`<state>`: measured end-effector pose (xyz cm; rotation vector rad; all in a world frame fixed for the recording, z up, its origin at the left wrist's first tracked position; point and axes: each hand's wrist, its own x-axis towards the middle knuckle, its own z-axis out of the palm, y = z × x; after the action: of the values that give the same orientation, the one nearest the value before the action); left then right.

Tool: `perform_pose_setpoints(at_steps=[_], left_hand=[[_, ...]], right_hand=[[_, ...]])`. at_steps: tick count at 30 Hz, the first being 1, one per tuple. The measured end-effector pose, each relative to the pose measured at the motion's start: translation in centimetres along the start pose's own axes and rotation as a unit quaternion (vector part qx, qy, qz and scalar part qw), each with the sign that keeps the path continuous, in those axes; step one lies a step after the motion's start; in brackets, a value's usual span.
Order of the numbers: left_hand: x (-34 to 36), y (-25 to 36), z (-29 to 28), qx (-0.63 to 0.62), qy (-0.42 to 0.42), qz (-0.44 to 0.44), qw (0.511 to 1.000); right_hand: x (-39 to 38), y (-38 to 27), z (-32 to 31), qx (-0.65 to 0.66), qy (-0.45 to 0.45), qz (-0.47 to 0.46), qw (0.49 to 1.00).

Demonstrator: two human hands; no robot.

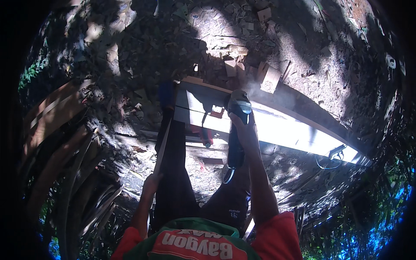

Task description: The person uses a handheld grinder to sand a large wooden beam and then marks the surface with a pencil.

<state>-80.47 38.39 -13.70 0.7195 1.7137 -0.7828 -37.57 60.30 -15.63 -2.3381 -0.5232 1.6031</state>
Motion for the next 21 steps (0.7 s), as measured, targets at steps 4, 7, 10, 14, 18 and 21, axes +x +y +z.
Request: perform_pose_setpoints(at_steps=[4,7,10,14,18,21], left_hand=[[0.1,-0.2,0.1,0.002,0.022,0.016,1.0],[0.3,-0.5,0.2,-0.017,0.009,0.011,1.0],[0.4,-0.6,0.3,-0.015,0.021,0.027,0.999],[-0.1,0.9,-0.4,0.007,0.002,0.006,1.0],[-0.3,-0.1,-0.2,-0.014,0.015,-0.006,1.0],[0.2,-0.4,0.2,-0.011,0.018,-0.01,1.0]], right_hand=[[0.1,0.3,-1.4,0.071,-0.025,0.025,0.997],[0.5,-0.9,0.7,0.057,-0.03,0.016,0.998],[1.2,-2.8,4.4,0.036,-0.099,-0.004,0.994],[2.2,-3.0,9.5,-0.015,-0.077,-0.09,0.993],[1.9,-3.7,9.7,0.005,-0.102,-0.062,0.993],[2.6,-2.9,7.6,0.008,-0.108,-0.009,0.994]])
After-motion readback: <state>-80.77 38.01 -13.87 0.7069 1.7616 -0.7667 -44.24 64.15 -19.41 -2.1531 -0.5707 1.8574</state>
